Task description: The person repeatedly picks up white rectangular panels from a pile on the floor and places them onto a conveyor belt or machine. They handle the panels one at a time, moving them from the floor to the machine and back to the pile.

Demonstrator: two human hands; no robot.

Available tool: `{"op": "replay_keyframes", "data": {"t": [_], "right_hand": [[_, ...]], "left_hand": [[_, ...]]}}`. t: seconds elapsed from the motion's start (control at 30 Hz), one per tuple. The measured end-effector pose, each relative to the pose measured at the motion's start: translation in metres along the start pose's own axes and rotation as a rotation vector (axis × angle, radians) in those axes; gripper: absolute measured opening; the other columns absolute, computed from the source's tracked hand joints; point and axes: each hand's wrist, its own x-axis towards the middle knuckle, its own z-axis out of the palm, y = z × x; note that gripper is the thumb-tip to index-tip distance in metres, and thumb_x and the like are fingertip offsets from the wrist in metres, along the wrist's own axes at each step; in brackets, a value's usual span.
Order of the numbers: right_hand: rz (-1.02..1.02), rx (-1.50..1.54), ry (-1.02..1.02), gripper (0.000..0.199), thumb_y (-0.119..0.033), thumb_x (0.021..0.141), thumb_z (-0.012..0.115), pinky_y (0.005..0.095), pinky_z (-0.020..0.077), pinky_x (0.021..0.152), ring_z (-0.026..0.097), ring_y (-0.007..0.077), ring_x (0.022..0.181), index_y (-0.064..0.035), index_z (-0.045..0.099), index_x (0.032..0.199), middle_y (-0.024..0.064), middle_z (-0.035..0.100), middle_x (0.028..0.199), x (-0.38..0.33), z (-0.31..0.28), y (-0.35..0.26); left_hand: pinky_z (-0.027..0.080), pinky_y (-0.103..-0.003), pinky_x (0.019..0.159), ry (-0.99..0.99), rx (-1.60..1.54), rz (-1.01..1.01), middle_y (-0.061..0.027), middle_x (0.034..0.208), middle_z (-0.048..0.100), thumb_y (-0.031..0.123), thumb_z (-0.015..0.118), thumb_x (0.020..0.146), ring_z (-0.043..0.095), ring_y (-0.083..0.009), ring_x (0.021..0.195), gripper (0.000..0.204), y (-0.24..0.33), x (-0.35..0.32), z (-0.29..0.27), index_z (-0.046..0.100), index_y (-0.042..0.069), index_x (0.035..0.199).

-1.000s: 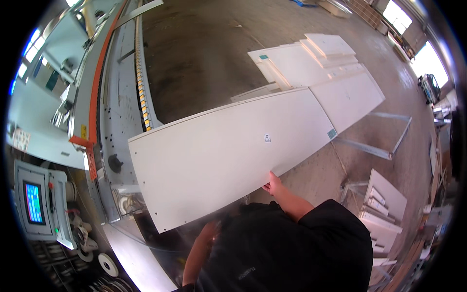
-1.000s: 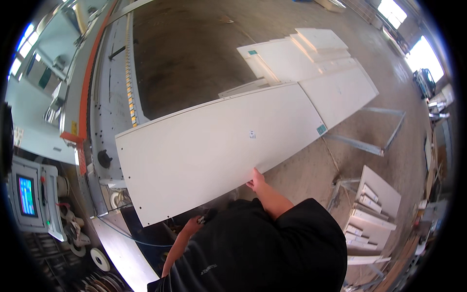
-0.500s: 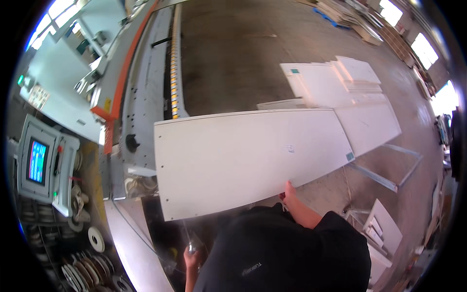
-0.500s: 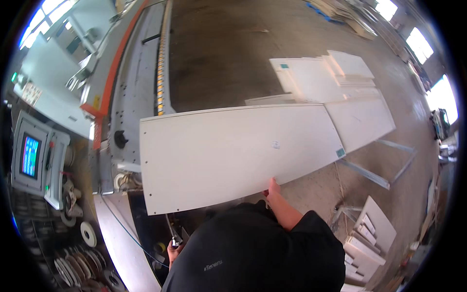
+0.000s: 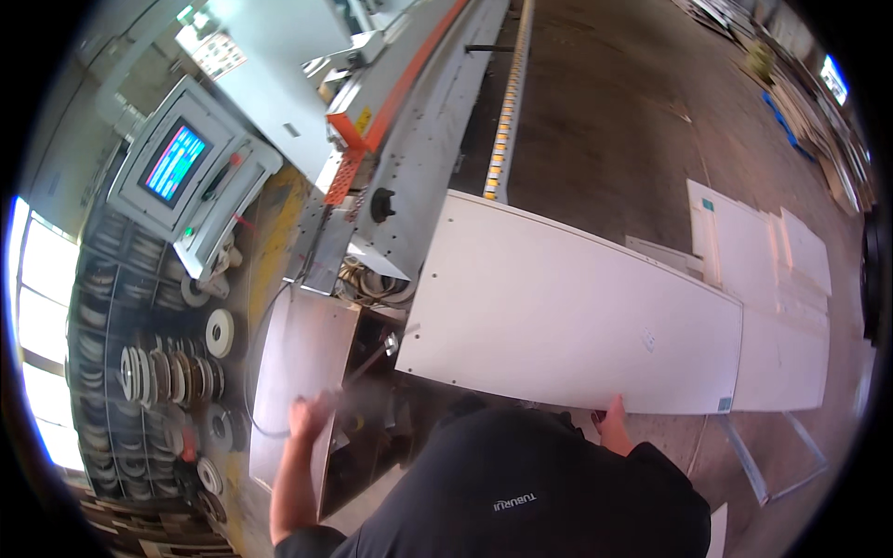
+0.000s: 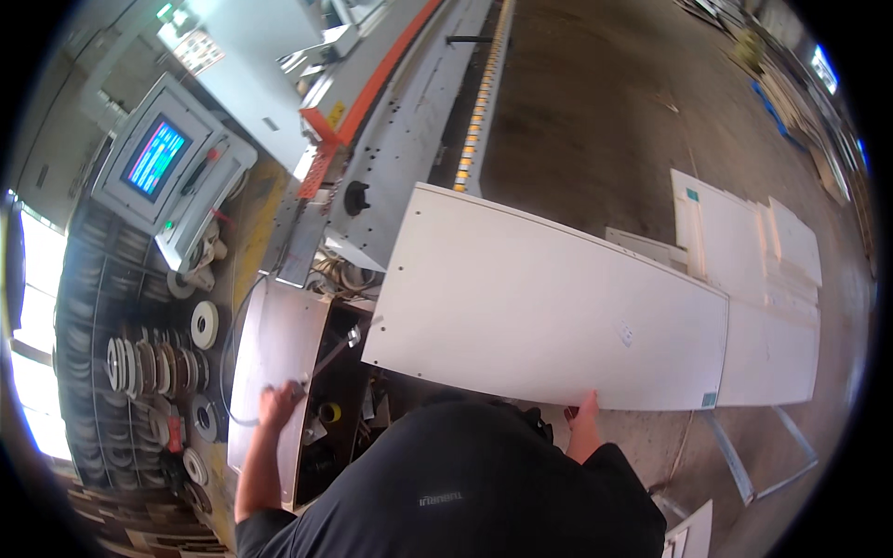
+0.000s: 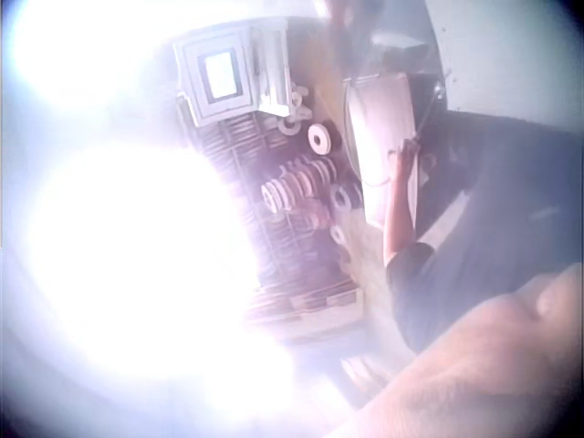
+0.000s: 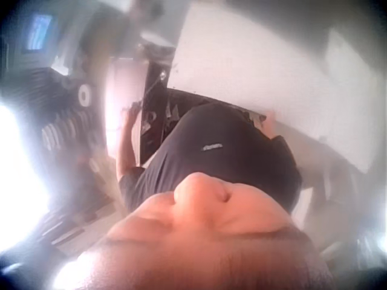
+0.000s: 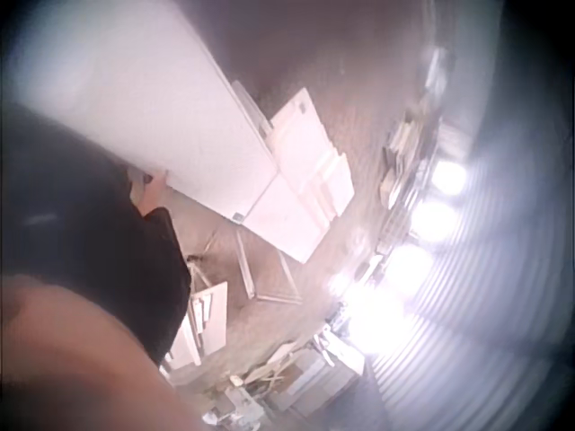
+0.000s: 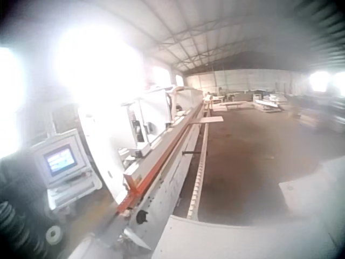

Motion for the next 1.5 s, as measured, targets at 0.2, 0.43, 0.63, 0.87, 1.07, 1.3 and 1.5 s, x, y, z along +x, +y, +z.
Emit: {"op": "replay_keyframes", "data": {"t": [0.2,0.43,0.63,0.87,1.07,1.3,1.5], "right_hand": [[-0.062,-0.161,-0.066,0.063,-0.066,0.094,0.047,0.0543,0.0351,0.099,0.053,0.0305,0.120,-0.0205,0.052,0.137,0.0075,0.056,0.132,-0.063,0.021,-0.007],[-0.180,-0.334,-0.161,0.077,-0.072,0.093,0.048,0.0558,0.0433,0.092,0.053,0.0349,0.127,-0.0152,0.045,0.146,0.0159,0.055,0.137,-0.115,0.056,0.019],[-0.106,-0.368,0.027,0.072,-0.062,0.098,0.052,0.0450,0.0520,0.072,0.066,0.0335,0.104,-0.0110,0.040,0.148,0.0204,0.060,0.133,-0.112,0.043,0.047],[-0.111,-0.432,0.029,0.071,-0.058,0.098,0.055,0.0440,0.0546,0.072,0.068,0.0305,0.101,-0.0103,0.038,0.147,0.0204,0.062,0.134,-0.139,0.048,0.059],[-0.115,-0.394,0.086,0.059,-0.052,0.099,0.055,0.0464,0.0545,0.077,0.066,0.0290,0.104,-0.0118,0.043,0.140,0.0158,0.063,0.132,-0.118,0.003,0.055],[-0.134,-0.238,0.114,0.043,-0.049,0.102,0.048,0.0471,0.0502,0.079,0.061,0.0273,0.102,-0.0180,0.050,0.131,0.0059,0.063,0.121,-0.020,-0.099,0.010],[-0.051,0.108,0.266,0.051,-0.054,0.099,0.048,0.0498,0.0487,0.085,0.059,0.0280,0.110,-0.0171,0.054,0.133,0.0043,0.061,0.128,0.081,-0.165,-0.076]], "left_hand": [[0.045,-0.044,0.089,0.624,0.129,0.054,-0.0028,0.101,0.067,0.031,0.072,0.086,0.059,-0.0259,0.103,0.016,-0.069,0.140,-0.115,0.068,0.016,0.093],[0.052,-0.047,0.081,0.849,-0.380,-0.320,-0.0123,0.106,0.068,0.029,0.071,0.091,0.066,-0.0377,0.097,0.023,-0.173,0.294,-0.107,0.069,0.010,0.103],[0.052,-0.046,0.085,0.920,-0.607,-0.480,-0.0142,0.111,0.071,0.031,0.072,0.091,0.067,-0.0384,0.102,0.028,-0.201,0.429,-0.082,0.070,0.012,0.110],[0.050,-0.043,0.091,0.718,-0.887,-0.598,-0.0180,0.115,0.071,0.034,0.067,0.092,0.067,-0.0368,0.107,0.039,-0.289,0.511,-0.007,0.068,0.004,0.118],[0.045,-0.041,0.103,0.740,-1.025,-0.608,-0.0193,0.137,0.061,0.030,0.065,0.095,0.059,-0.0336,0.125,0.053,-0.190,0.474,0.019,0.056,0.000,0.137],[0.044,-0.044,0.104,0.594,-0.835,-0.096,-0.0153,0.130,0.062,0.015,0.068,0.091,0.057,-0.0333,0.122,0.045,0.118,0.293,0.025,0.056,0.002,0.133],[0.027,-0.055,0.119,0.370,-0.303,0.225,-0.0135,0.152,0.046,0.025,0.068,0.086,0.039,-0.0360,0.143,0.058,0.313,0.161,0.002,0.052,0.008,0.139]]}}
